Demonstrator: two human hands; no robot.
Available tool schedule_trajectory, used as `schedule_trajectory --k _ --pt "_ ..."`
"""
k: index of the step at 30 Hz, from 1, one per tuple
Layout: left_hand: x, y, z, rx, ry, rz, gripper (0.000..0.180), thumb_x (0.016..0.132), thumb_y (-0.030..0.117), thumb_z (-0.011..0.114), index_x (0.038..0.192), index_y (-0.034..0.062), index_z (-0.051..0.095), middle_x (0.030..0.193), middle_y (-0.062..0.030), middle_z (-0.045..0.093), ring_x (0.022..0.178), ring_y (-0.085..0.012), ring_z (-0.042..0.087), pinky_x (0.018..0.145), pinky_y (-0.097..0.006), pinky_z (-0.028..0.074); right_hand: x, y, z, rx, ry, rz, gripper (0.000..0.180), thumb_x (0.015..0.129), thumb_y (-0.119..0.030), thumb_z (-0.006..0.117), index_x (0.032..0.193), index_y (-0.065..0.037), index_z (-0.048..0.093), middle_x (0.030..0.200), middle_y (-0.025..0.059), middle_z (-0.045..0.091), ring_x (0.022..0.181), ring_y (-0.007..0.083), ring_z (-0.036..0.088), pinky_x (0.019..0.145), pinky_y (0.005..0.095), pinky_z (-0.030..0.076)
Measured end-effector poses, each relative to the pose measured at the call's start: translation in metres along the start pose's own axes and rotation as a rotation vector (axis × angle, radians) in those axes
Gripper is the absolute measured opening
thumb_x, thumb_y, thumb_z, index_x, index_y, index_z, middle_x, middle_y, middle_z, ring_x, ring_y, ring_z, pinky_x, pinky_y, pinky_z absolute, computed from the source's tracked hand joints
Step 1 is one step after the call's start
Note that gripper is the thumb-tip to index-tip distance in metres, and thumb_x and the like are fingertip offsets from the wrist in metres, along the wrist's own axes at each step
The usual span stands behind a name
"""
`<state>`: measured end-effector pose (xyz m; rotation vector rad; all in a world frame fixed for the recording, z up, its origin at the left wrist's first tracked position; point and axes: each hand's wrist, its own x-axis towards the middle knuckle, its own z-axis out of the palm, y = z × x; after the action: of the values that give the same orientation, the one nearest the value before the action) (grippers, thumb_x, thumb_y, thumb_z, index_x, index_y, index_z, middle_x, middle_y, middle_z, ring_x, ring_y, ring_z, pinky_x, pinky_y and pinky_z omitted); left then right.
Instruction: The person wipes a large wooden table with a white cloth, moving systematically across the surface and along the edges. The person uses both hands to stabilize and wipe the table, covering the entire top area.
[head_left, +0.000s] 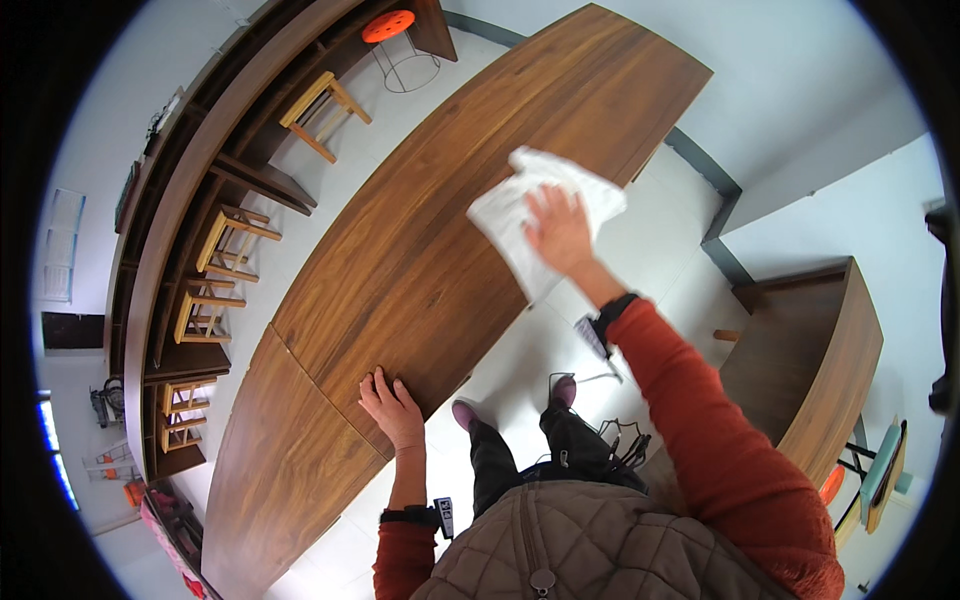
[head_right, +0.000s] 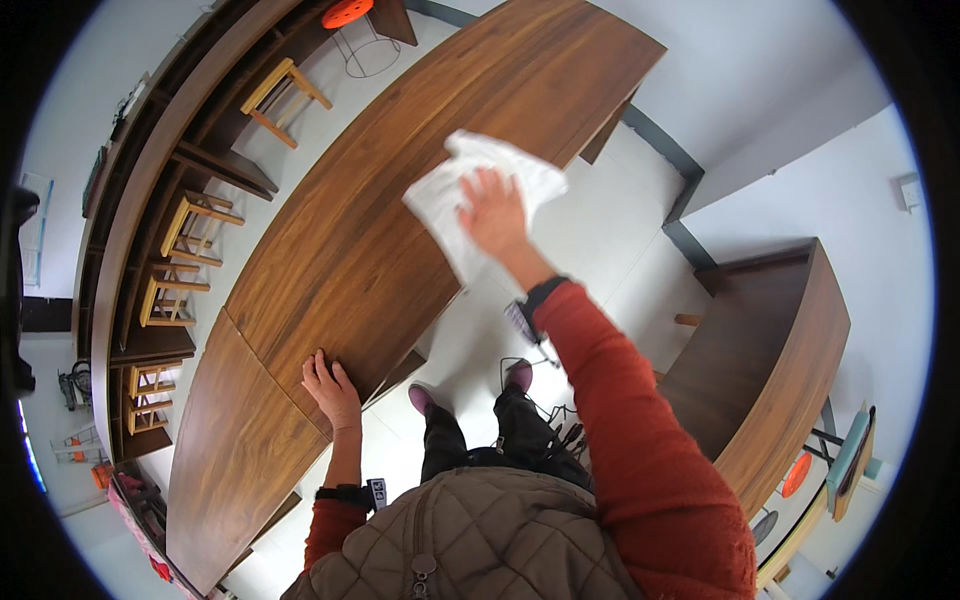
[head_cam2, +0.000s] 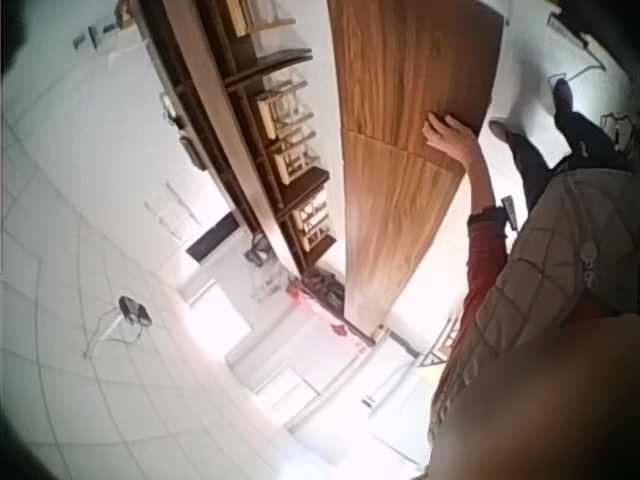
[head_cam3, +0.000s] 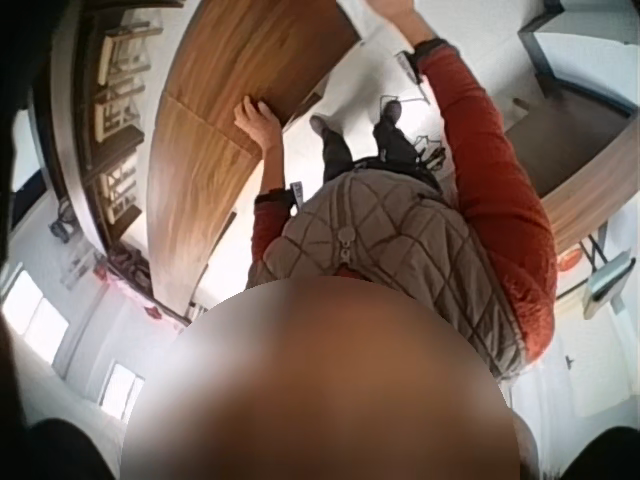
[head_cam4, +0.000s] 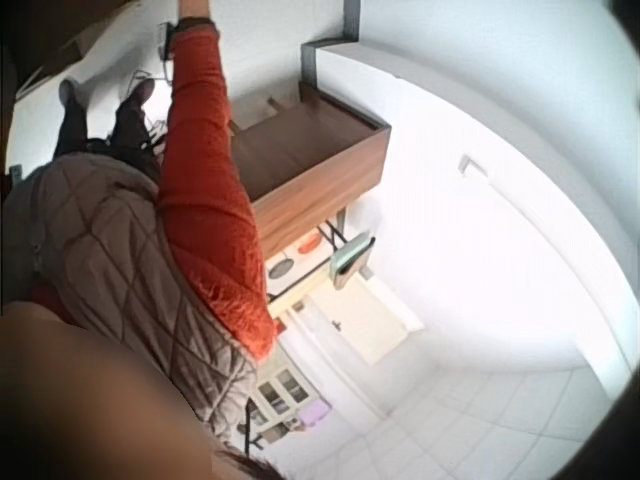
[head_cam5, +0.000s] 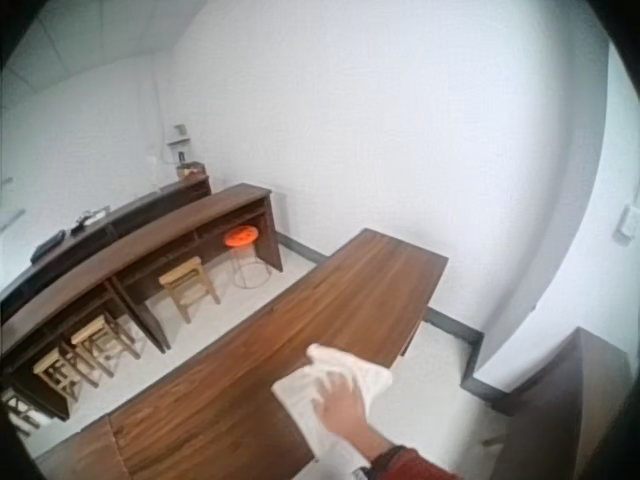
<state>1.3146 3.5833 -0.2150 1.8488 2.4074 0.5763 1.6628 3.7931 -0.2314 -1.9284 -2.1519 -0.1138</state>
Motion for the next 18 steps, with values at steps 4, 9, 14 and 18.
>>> schedule_trajectory --k 4,9,14,18 --pt "-0.001 0.011 0.011 0.100 0.083 -0.045 0.038 0.099 0.022 0.050 0.133 0.0045 0.050 0.138 -0.0206 0.043 0.132 -0.0400 0.038 0.113 -0.060 0.023 0.066 0.057 0.004 -0.082 -0.040 0.153 0.059 0.097 -0.051 0.040 0.148 -0.020 0.039 0.157 0.0132 0.029 0.143 0.0352 0.028 0.114 0.0594 0.017" --pt "-0.003 0.012 0.011 0.122 0.106 -0.028 0.038 0.099 0.022 0.050 0.132 0.0040 0.051 0.136 -0.0208 0.044 0.132 -0.0401 0.038 0.113 -0.059 0.024 0.090 0.005 0.013 -0.002 -0.083 -0.010 0.058 0.097 -0.049 0.041 0.145 -0.016 0.042 0.156 0.0108 0.031 0.143 0.0338 0.028 0.113 0.0611 0.019" --pt "0.000 0.008 0.011 0.140 0.102 -0.018 0.039 0.098 0.022 0.051 0.132 0.0039 0.050 0.137 -0.0212 0.044 0.131 -0.0405 0.038 0.112 -0.059 0.024 0.005 -0.062 0.001 0.292 -0.093 -0.331 0.044 0.097 -0.031 0.051 0.137 -0.013 0.052 0.149 0.0079 0.042 0.139 0.0247 0.036 0.115 0.0458 0.025" --pt "0.001 0.006 0.013 0.136 0.102 -0.005 0.040 0.097 0.021 0.051 0.133 0.0040 0.049 0.136 -0.0215 0.044 0.131 -0.0405 0.038 0.112 -0.059 0.024 -0.037 -0.029 -0.004 0.333 -0.008 -0.308 0.038 0.092 -0.025 0.055 0.128 -0.013 0.058 0.138 0.0066 0.051 0.132 0.0248 0.042 0.110 0.0459 0.033"
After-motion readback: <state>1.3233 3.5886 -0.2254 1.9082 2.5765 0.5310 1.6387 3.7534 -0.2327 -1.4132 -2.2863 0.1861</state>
